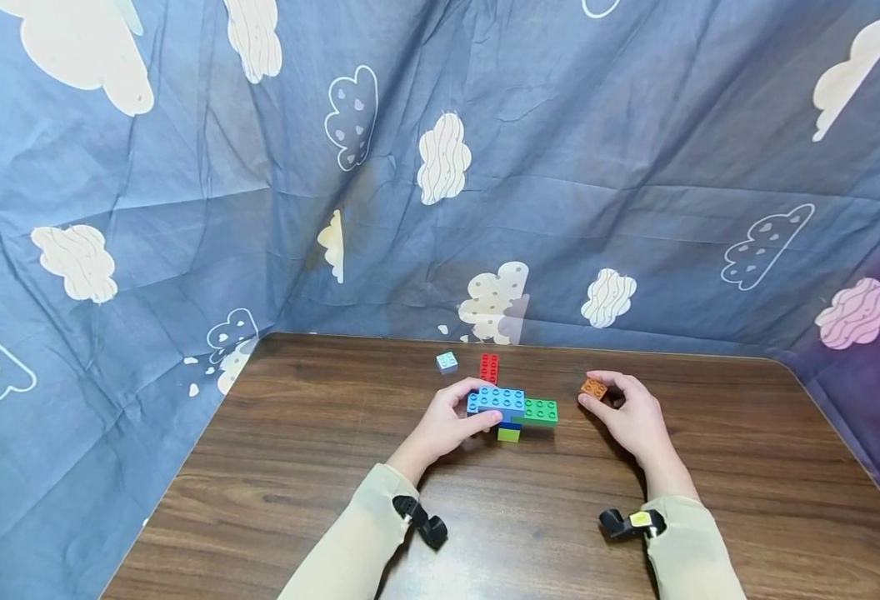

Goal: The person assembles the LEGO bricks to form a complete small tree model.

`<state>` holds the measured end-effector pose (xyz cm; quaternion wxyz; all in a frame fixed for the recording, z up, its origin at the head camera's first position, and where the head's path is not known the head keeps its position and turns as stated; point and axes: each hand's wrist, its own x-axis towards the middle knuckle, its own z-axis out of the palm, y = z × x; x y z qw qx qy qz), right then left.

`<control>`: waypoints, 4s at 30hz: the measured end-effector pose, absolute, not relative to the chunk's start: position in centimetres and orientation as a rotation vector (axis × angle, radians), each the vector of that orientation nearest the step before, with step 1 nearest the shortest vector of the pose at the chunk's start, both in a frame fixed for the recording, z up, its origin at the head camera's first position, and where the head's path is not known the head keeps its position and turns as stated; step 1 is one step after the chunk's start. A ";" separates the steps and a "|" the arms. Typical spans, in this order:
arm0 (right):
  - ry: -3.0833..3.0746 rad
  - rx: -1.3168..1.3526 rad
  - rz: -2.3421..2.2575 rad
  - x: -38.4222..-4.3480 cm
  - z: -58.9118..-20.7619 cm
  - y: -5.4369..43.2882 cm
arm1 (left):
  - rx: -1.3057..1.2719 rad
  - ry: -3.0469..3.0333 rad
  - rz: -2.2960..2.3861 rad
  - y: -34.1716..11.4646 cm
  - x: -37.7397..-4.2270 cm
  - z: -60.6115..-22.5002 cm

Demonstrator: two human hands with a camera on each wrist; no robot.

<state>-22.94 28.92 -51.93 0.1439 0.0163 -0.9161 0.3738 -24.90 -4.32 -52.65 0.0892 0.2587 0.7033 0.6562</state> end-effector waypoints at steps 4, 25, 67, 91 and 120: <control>-2.628 0.037 1.074 -22.9 -51.7 28.9 | 0.772 2.089 1.948 -4.3 -24.9 -52.6; -2.501 0.053 1.307 -21.9 -47.2 27.4 | 0.773 2.075 1.963 -4.2 -24.8 -52.5; -2.696 0.578 1.315 -21.2 -45.2 23.6 | 0.787 2.118 1.929 -4.3 -25.0 -52.6; -2.754 0.642 1.504 -21.2 -45.2 23.3 | 0.812 2.078 1.975 -4.2 -25.1 -52.7; -2.672 0.544 1.732 -21.8 -46.9 23.6 | 0.780 2.068 1.976 -4.1 -24.8 -52.5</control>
